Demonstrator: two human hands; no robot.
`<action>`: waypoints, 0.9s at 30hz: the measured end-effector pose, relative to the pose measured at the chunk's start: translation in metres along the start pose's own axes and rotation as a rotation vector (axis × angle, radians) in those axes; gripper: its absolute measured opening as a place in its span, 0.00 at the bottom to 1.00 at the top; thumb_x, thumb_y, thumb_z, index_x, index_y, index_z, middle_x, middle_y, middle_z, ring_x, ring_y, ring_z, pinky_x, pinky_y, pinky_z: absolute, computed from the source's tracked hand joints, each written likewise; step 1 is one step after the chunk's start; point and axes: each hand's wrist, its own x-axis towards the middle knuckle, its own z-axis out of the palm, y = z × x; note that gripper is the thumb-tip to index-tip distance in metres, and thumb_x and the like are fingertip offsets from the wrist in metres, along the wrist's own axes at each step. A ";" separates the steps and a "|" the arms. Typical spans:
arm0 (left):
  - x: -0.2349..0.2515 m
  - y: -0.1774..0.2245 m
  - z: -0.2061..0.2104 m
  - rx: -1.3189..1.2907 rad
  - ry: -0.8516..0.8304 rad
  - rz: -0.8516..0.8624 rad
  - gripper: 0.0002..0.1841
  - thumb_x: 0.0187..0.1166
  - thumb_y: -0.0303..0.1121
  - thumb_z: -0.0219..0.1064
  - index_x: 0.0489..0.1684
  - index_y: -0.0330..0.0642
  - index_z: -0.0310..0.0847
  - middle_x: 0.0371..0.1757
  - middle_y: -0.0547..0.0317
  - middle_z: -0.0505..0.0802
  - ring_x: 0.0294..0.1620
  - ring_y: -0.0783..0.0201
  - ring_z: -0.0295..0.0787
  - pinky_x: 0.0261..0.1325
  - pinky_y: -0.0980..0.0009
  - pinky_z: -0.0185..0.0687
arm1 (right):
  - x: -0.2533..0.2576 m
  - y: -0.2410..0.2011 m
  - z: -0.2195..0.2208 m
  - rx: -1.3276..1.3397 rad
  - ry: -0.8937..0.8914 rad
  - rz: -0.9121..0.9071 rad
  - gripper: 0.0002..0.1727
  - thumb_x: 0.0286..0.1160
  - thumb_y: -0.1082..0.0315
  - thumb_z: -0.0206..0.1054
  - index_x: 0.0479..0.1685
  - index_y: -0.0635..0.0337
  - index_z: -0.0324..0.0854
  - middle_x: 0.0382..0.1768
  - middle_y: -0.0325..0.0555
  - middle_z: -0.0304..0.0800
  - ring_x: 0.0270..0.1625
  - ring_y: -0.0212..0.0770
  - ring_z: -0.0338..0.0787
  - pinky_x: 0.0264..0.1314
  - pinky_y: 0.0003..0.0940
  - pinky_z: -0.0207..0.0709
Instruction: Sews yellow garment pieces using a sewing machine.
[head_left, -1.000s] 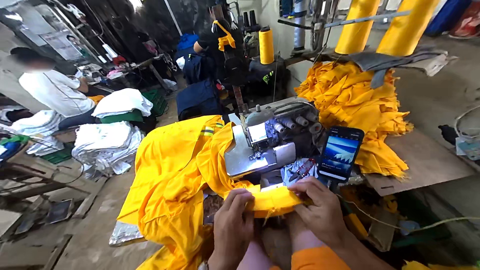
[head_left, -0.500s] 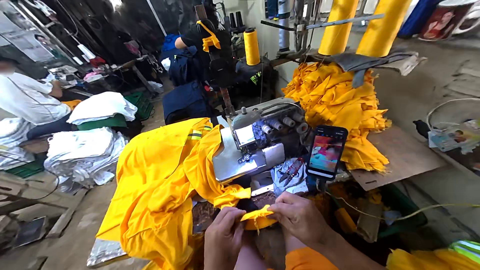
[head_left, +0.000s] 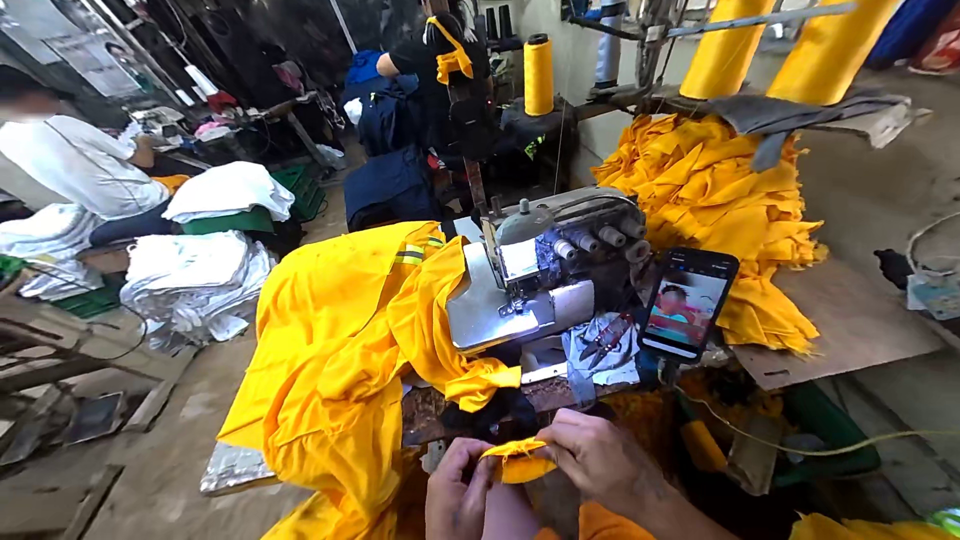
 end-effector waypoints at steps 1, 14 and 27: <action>-0.001 -0.001 -0.001 -0.009 0.004 -0.006 0.04 0.73 0.25 0.70 0.37 0.40 0.92 0.41 0.62 0.93 0.39 0.75 0.90 0.43 0.79 0.88 | 0.001 -0.001 0.001 0.007 -0.017 0.010 0.18 0.85 0.52 0.64 0.43 0.54 0.92 0.32 0.45 0.89 0.36 0.39 0.90 0.41 0.34 0.86; -0.006 -0.013 0.001 0.299 0.022 0.142 0.10 0.67 0.25 0.67 0.39 0.42 0.95 0.39 0.60 0.93 0.40 0.73 0.90 0.45 0.77 0.88 | -0.002 -0.002 0.004 -0.037 0.050 0.005 0.18 0.86 0.51 0.62 0.40 0.52 0.92 0.30 0.41 0.88 0.35 0.36 0.88 0.39 0.31 0.83; -0.005 -0.004 0.006 -0.469 0.038 -0.166 0.05 0.80 0.26 0.68 0.40 0.35 0.89 0.44 0.56 0.92 0.33 0.70 0.88 0.33 0.76 0.87 | -0.002 -0.003 0.004 -0.002 0.101 0.024 0.17 0.86 0.52 0.64 0.40 0.52 0.92 0.30 0.40 0.89 0.36 0.33 0.88 0.40 0.28 0.83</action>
